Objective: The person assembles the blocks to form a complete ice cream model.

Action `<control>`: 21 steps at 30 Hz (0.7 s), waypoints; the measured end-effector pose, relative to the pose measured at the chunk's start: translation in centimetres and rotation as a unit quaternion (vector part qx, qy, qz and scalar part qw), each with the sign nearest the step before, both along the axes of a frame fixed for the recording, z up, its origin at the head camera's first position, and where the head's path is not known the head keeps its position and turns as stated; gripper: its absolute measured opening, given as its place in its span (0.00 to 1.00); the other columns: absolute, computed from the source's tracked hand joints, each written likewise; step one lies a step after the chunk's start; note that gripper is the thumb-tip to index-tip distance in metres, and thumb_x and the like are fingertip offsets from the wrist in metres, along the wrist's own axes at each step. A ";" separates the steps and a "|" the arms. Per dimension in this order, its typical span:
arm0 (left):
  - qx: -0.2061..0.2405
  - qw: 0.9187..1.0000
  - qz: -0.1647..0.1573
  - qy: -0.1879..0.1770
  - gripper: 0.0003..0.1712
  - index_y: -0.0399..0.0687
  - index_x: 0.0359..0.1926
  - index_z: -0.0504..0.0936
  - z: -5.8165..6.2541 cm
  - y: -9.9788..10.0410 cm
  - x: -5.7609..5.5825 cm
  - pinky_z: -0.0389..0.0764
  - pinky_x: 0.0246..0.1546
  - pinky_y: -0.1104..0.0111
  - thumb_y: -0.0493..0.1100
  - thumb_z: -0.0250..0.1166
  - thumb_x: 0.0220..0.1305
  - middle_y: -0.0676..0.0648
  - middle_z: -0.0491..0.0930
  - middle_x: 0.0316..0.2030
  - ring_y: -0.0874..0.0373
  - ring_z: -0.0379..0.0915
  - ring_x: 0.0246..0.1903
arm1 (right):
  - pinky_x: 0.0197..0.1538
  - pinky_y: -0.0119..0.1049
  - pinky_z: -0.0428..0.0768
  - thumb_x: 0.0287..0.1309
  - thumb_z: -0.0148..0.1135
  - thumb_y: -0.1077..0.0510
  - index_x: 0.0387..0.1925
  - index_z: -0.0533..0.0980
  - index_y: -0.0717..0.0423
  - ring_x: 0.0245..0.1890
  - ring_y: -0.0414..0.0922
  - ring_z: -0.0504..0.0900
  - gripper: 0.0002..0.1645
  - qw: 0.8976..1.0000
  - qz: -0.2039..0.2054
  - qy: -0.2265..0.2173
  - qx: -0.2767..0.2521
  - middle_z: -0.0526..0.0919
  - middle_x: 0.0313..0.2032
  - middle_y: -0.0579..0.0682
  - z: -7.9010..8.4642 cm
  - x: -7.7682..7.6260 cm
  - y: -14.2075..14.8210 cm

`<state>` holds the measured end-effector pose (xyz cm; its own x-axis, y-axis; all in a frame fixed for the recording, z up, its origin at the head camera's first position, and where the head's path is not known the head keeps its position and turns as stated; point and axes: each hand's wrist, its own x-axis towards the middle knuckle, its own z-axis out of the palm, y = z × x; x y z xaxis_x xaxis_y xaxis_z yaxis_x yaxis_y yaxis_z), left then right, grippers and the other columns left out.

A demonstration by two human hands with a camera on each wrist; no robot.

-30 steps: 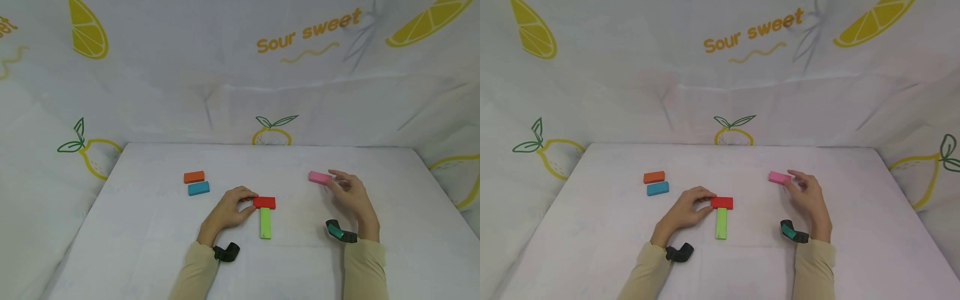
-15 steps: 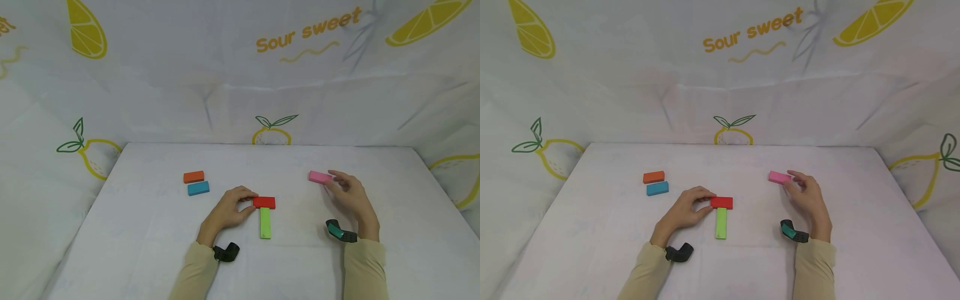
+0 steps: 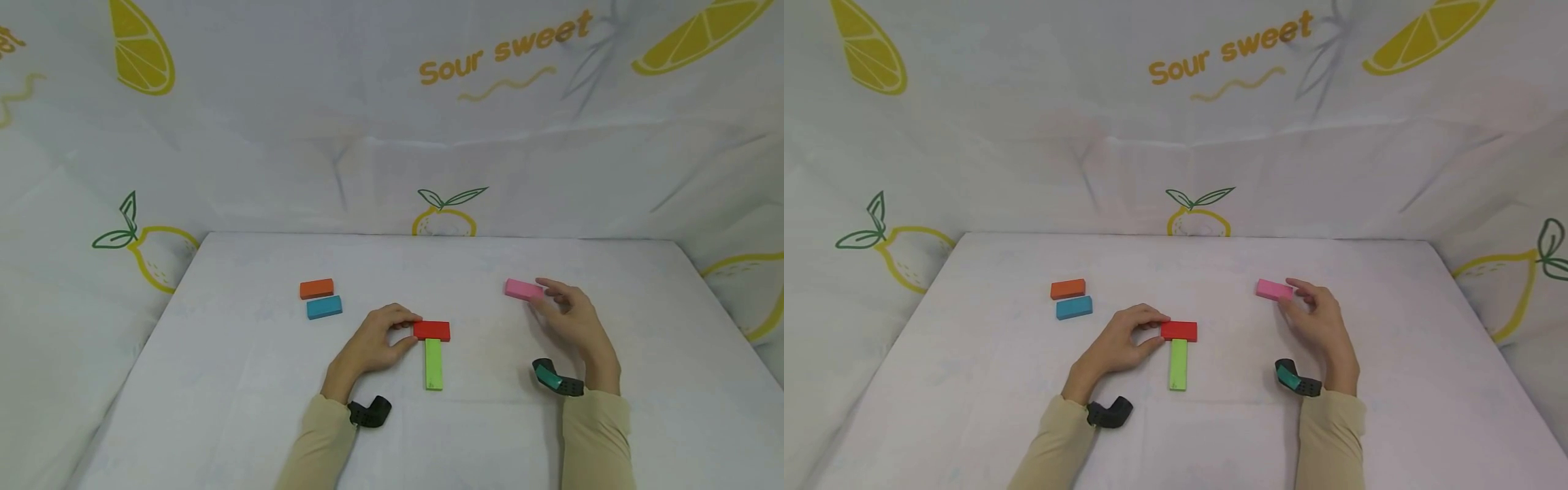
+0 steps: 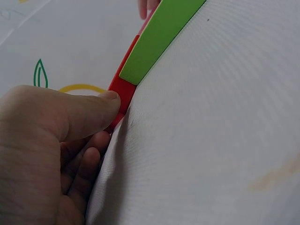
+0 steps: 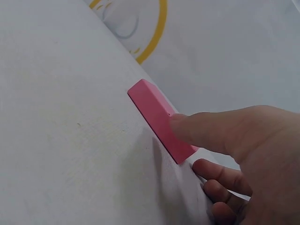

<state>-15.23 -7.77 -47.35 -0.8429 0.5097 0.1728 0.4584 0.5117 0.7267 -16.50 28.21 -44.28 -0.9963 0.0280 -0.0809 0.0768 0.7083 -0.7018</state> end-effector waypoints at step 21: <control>-0.005 1.000 0.007 -0.011 0.18 0.49 0.57 0.85 0.1 0.0 0.1 0.80 0.56 0.64 0.40 0.68 0.66 0.50 0.84 0.50 0.58 0.77 0.48 | 0.62 0.69 0.69 0.71 0.56 0.61 0.67 0.69 0.67 0.58 0.69 0.69 0.27 0.999 0.008 0.022 0.037 0.73 0.58 0.75 -0.5 -0.4 -0.4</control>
<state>-15.14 -7.75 -47.23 -0.8534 0.4993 0.1499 0.4356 0.5253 0.7310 -16.89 27.77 -44.75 -0.9992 0.0171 -0.0349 0.0357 0.7596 -0.6494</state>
